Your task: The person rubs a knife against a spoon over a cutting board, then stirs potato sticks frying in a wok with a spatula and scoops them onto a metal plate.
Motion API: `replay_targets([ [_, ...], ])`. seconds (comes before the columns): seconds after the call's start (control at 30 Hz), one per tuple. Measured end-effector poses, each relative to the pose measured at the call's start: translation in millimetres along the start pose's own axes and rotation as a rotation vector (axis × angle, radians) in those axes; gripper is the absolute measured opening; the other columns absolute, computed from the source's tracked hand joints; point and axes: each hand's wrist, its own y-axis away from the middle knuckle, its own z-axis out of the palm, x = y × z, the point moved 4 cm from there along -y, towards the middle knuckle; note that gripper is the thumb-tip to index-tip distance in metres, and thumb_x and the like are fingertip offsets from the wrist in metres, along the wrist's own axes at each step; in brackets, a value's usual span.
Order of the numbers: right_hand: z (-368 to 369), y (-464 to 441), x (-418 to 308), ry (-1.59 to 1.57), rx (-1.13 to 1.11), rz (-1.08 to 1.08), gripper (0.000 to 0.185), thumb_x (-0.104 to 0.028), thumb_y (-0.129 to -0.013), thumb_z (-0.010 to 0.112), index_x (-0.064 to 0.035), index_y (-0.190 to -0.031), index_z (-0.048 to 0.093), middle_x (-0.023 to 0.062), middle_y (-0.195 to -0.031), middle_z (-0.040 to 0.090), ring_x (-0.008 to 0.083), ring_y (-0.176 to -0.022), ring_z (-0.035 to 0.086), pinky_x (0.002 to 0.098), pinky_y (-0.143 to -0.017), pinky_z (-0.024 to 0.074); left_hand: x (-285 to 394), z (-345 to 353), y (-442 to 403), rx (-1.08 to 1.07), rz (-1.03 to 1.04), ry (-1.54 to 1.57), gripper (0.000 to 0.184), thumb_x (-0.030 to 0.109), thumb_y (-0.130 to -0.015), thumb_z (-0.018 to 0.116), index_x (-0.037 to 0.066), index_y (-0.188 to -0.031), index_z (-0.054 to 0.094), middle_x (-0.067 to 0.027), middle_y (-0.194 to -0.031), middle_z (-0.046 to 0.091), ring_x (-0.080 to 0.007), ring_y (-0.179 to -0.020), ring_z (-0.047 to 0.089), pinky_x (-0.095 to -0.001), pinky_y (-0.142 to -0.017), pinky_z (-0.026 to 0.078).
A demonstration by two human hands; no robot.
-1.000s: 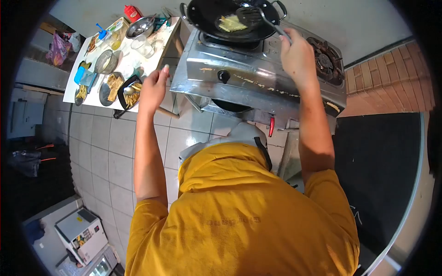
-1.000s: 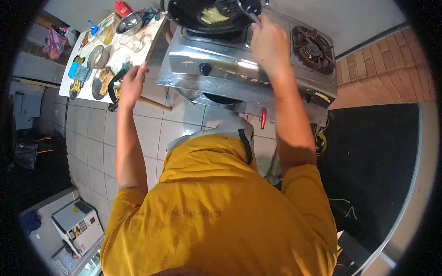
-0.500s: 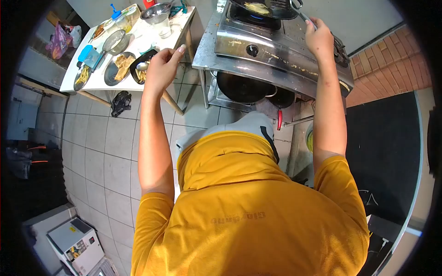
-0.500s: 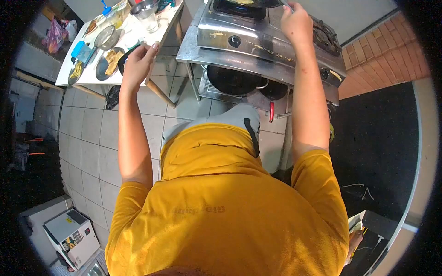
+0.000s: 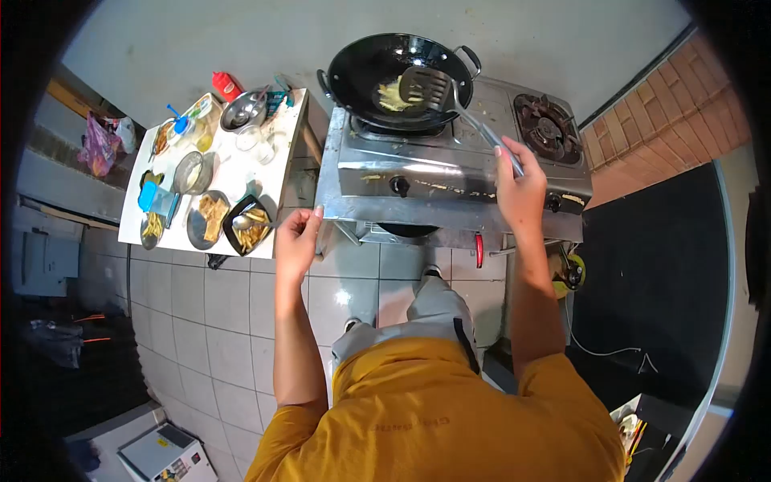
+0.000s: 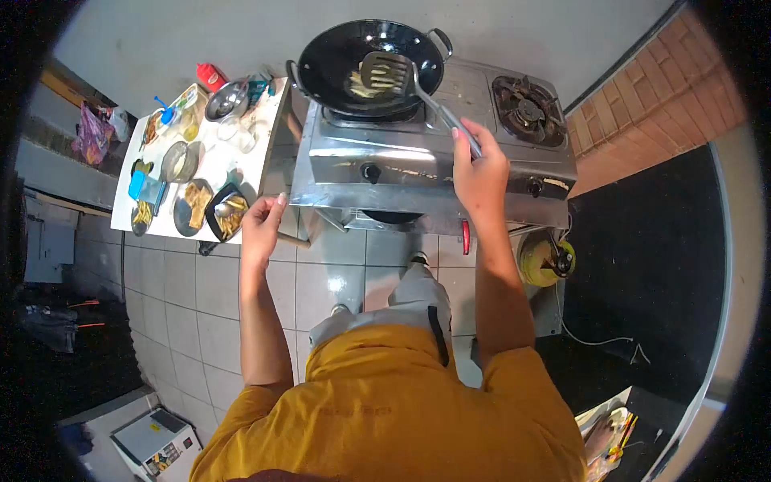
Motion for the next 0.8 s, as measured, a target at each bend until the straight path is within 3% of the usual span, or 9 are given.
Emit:
replay_targets([
  [0.07,-2,-11,23,-0.376,-0.077,0.333,0.028,-0.016,-0.091,0.065,-0.0004,-0.114,0.064,0.0066,-0.076,0.065,0.0069,-0.061,0.056,0.0235,-0.055,0.047,18,15,-10,-0.004,-0.033,0.03,0.026,0.025,-0.094,0.064,0.0,-0.087,0.064,0.004,-0.075,0.058,-0.0028,-0.069,0.046,-0.0198,-0.061,0.037],
  [0.13,-9,-29,27,-0.41,-0.061,0.414,0.028,-0.016,-0.091,0.065,0.0011,-0.114,0.064,0.0026,-0.074,0.063,0.0062,-0.061,0.056,0.0215,-0.054,0.0453,31,30,-23,0.003,-0.054,-0.01,0.026,0.025,-0.095,0.063,0.0,-0.088,0.064,0.004,-0.076,0.058,-0.0032,-0.071,0.046,-0.0196,-0.063,0.037],
  [0.43,8,-115,43,-0.512,-0.129,0.374,0.026,-0.014,-0.089,0.068,0.0038,-0.108,0.067,0.0027,-0.072,0.063,0.0054,-0.059,0.057,0.0211,-0.054,0.0475,91,66,-58,0.06,-0.044,0.028,0.022,0.022,-0.096,0.061,0.001,-0.089,0.062,0.0048,-0.077,0.057,-0.0034,-0.071,0.046,-0.0189,-0.065,0.038],
  [0.6,39,-152,36,-0.522,-0.161,0.401,0.022,-0.013,-0.089,0.067,0.0001,-0.107,0.069,0.0015,-0.076,0.064,0.0058,-0.06,0.058,0.0202,-0.057,0.0476,95,40,-87,0.105,-0.037,0.031,0.019,0.02,-0.095,0.063,0.002,-0.088,0.061,0.0066,-0.075,0.053,-0.0024,-0.069,0.042,-0.0187,-0.061,0.034],
  [0.67,56,-155,28,-0.415,-0.344,0.281,0.019,-0.011,-0.089,0.066,-0.0029,-0.106,0.07,0.0021,-0.079,0.066,0.0057,-0.06,0.057,0.02,-0.059,0.0483,96,24,-108,0.141,-0.034,0.024,0.021,0.022,-0.095,0.063,0.003,-0.086,0.061,0.0082,-0.073,0.05,-0.0015,-0.066,0.038,-0.0187,-0.058,0.031],
  [0.8,68,-152,28,-0.303,-0.388,0.093,0.014,-0.009,-0.088,0.066,-0.0023,-0.099,0.072,0.0019,-0.081,0.067,0.0058,-0.062,0.057,0.0208,-0.06,0.0473,91,0,-149,0.134,0.02,0.051,0.022,0.024,-0.094,0.064,0.002,-0.089,0.062,0.0087,-0.073,0.051,-0.001,-0.065,0.038,-0.0182,-0.057,0.03],
])
